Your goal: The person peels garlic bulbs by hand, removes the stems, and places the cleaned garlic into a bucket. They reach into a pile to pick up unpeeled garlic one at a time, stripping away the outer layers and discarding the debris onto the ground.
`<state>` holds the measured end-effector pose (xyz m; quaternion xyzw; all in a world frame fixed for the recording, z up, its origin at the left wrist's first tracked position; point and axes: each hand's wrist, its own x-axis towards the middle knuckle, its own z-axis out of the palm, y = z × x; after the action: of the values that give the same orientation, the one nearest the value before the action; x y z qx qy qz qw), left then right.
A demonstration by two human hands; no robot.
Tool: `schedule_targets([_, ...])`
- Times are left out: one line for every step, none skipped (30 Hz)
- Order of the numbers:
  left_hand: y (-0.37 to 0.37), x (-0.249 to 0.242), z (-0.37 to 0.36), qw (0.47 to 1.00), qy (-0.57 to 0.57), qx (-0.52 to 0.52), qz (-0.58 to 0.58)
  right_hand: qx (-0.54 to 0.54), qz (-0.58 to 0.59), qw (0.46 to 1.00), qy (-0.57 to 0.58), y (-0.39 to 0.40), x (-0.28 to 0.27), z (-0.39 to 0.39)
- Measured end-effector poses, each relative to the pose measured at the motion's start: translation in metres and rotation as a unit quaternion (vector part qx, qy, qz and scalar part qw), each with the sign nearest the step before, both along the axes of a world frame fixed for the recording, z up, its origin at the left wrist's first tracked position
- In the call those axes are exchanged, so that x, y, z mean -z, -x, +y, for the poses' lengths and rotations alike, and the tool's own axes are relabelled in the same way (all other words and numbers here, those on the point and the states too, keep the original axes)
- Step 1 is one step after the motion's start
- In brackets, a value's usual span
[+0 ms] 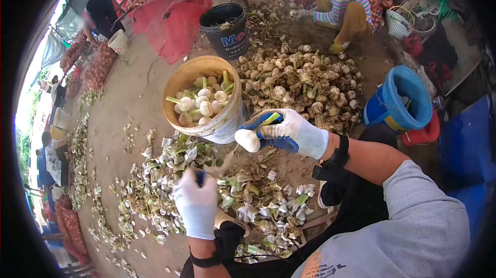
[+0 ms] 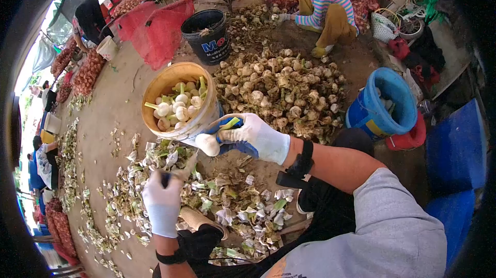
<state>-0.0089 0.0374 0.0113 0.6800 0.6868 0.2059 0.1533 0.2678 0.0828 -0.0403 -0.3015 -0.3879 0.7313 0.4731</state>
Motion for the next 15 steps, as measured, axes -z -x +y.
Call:
schedule_targets([0.0,0.007,-0.004,0.994,0.029,0.041,0.097,-0.007,0.04,0.999,0.029,0.0,0.001,0.001])
schedule_targets([-0.001,0.017,-0.007,0.98,0.049,0.095,0.17,-0.015,0.079,0.995,0.058,-0.001,0.001,0.002])
schedule_targets([-0.003,0.024,-0.012,0.967,0.094,0.131,0.198,-0.021,0.102,0.992,0.064,0.0,0.002,0.002])
schedule_targets([-0.005,0.029,-0.015,0.95,0.139,0.166,0.226,-0.024,0.098,0.993,0.064,-0.001,0.004,0.004])
schedule_targets([-0.005,0.031,-0.019,0.926,0.203,0.204,0.245,-0.029,0.098,0.991,0.081,-0.002,0.007,0.005])
schedule_targets([-0.006,0.025,-0.021,0.927,0.202,0.203,0.242,-0.034,0.099,0.99,0.097,-0.002,0.01,0.006])
schedule_targets([-0.006,0.022,-0.023,0.941,0.182,0.208,0.193,-0.035,0.096,0.99,0.098,-0.003,0.012,0.007])
schedule_targets([-0.006,0.02,-0.024,0.953,0.162,0.212,0.145,-0.046,0.105,0.988,0.099,-0.002,0.015,0.007])
schedule_targets([-0.008,0.021,-0.019,0.972,0.122,0.186,0.08,-0.058,0.115,0.987,0.101,0.0,0.016,0.006])
schedule_targets([-0.008,0.015,-0.016,0.983,0.084,0.162,-0.025,-0.06,0.114,0.986,0.103,0.001,0.017,0.006])
schedule_targets([-0.012,0.014,-0.013,0.984,0.008,0.155,-0.084,-0.057,0.093,0.988,0.109,0.003,0.018,0.006])
schedule_targets([-0.015,0.014,-0.011,0.977,-0.068,0.146,-0.141,-0.054,0.072,0.989,0.113,0.006,0.018,0.006])
schedule_targets([-0.018,0.013,-0.01,0.977,-0.067,0.142,-0.142,-0.058,0.071,0.989,0.116,0.008,0.018,0.006])
schedule_targets([-0.021,0.013,-0.009,0.973,-0.049,0.134,-0.179,-0.081,0.031,0.993,0.085,0.01,0.017,0.006])
schedule_targets([-0.023,0.012,-0.009,0.968,-0.031,0.127,-0.216,-0.104,-0.008,0.993,0.054,0.011,0.017,0.005])
